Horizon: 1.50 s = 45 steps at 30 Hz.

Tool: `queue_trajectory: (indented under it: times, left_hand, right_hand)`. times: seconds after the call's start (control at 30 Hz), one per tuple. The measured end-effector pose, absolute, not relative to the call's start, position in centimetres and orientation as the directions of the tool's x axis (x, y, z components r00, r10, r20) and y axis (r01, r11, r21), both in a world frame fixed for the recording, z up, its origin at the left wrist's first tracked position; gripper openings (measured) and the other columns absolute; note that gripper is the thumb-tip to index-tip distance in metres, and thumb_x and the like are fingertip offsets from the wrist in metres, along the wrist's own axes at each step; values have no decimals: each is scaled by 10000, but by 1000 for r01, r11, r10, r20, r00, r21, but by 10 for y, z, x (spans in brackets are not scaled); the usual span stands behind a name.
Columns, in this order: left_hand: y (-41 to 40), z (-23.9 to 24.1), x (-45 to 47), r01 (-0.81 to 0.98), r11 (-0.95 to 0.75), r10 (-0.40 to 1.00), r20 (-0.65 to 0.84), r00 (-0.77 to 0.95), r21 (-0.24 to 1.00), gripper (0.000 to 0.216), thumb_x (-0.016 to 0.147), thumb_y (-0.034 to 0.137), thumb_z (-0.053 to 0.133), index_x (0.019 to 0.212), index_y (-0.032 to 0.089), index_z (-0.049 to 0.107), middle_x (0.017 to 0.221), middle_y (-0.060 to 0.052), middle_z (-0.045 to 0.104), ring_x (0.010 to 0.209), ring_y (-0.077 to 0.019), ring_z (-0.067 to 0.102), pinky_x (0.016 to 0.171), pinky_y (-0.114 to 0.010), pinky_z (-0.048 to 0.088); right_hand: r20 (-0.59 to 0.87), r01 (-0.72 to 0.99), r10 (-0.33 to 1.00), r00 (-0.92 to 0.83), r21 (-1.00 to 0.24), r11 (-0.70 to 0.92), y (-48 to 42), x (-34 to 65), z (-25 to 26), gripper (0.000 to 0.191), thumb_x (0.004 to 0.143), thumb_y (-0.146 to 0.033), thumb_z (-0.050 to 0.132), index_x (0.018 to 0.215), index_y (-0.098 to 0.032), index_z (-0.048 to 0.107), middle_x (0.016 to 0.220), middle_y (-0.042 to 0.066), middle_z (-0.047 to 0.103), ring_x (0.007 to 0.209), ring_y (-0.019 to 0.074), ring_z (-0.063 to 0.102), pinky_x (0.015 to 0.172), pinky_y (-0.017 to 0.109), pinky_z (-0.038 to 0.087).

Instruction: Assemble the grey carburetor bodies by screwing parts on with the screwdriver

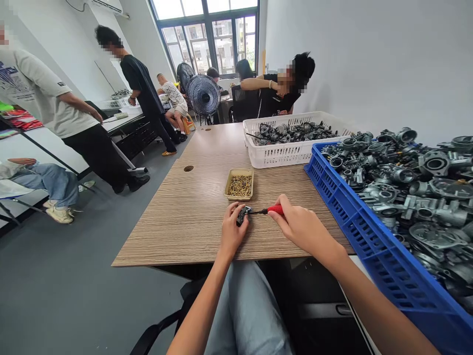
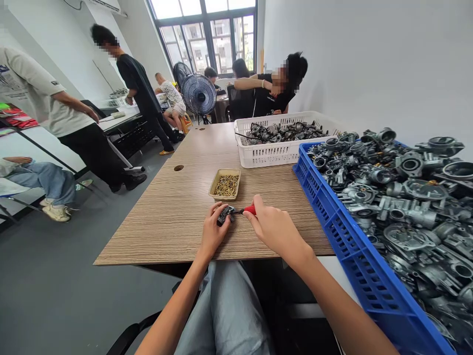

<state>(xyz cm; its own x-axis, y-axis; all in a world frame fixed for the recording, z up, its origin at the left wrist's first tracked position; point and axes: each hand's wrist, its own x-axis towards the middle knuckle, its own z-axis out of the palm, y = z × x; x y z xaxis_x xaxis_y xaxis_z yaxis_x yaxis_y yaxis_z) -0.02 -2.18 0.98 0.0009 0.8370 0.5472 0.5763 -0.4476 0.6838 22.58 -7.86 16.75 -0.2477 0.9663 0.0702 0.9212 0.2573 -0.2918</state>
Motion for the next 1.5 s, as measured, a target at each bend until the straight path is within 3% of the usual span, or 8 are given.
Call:
queue_trajectory:
  times: [0.17, 0.47, 0.7, 0.93, 1.13, 1.23, 1.37, 1.5]
  left_hand:
    - [-22, 11, -1, 577, -446, 837, 547, 0, 684, 349, 1013, 221, 677, 1358, 252, 722, 1456, -120, 636, 1314, -262, 671, 1187, -436, 534]
    - [-23, 12, 0, 577, -437, 840, 542, -12, 690, 343, 1013, 235, 678, 1353, 257, 725, 1455, -119, 635, 1307, -265, 676, 1189, -446, 537]
    - [-23, 13, 0, 575, -440, 842, 540, -4, 690, 349, 1013, 220, 675, 1358, 254, 719, 1459, -120, 632, 1316, -262, 669, 1197, -439, 530]
    - [-22, 12, -1, 583, -435, 841, 541, -8, 686, 348, 1018, 225, 671, 1362, 251, 715, 1461, -123, 630, 1317, -262, 664, 1190, -439, 533]
    - [-23, 14, 0, 589, -430, 841, 540, -14, 684, 339, 1018, 229, 670, 1352, 253, 719, 1447, -120, 636, 1331, -266, 657, 1204, -444, 521]
    - [-22, 13, 0, 584, -431, 841, 541, -17, 688, 344, 1013, 226, 672, 1353, 256, 717, 1452, -116, 634, 1324, -262, 663, 1202, -439, 524]
    - [-22, 12, 0, 583, -427, 844, 536, -18, 691, 338, 1013, 233, 672, 1347, 254, 721, 1455, -118, 630, 1304, -260, 673, 1191, -438, 533]
    - [-22, 12, 0, 587, -427, 843, 538, -18, 688, 336, 1018, 246, 666, 1349, 254, 720, 1451, -121, 633, 1331, -270, 662, 1203, -452, 528]
  right_hand:
    - [127, 799, 911, -392, -444, 406, -81, 229, 166, 140, 1146, -291, 457, 1279, -249, 457, 1147, 63, 789, 980, 260, 786, 713, 293, 432]
    - [49, 971, 980, -191, -135, 196, -79, 220, 169, 231, 1166, -423, 440, 1211, -203, 491, 897, 99, 781, 840, 315, 796, 607, 306, 318]
    - [127, 860, 932, -339, -360, 362, -81, 230, 167, 116, 1127, -294, 485, 1232, -244, 474, 1149, 62, 783, 931, 252, 777, 684, 302, 388]
    - [63, 977, 987, -147, -144, 155, -80, 218, 168, 259, 1156, -468, 445, 1146, -217, 510, 864, 90, 772, 817, 320, 789, 610, 315, 316]
    - [117, 878, 941, -318, -339, 338, -81, 224, 166, 168, 1143, -346, 477, 1274, -245, 454, 1113, 65, 807, 965, 274, 798, 695, 297, 397]
    - [93, 921, 957, -274, -261, 289, -81, 220, 165, 144, 1153, -350, 461, 1232, -230, 463, 1031, 70, 804, 905, 272, 798, 650, 295, 358]
    - [70, 977, 984, -163, -130, 171, -79, 215, 165, 254, 1167, -459, 431, 1189, -211, 478, 872, 92, 779, 820, 299, 795, 610, 300, 320]
    - [90, 938, 965, -247, -228, 262, -79, 223, 165, 202, 1158, -421, 450, 1208, -227, 476, 954, 78, 792, 862, 297, 794, 635, 302, 343]
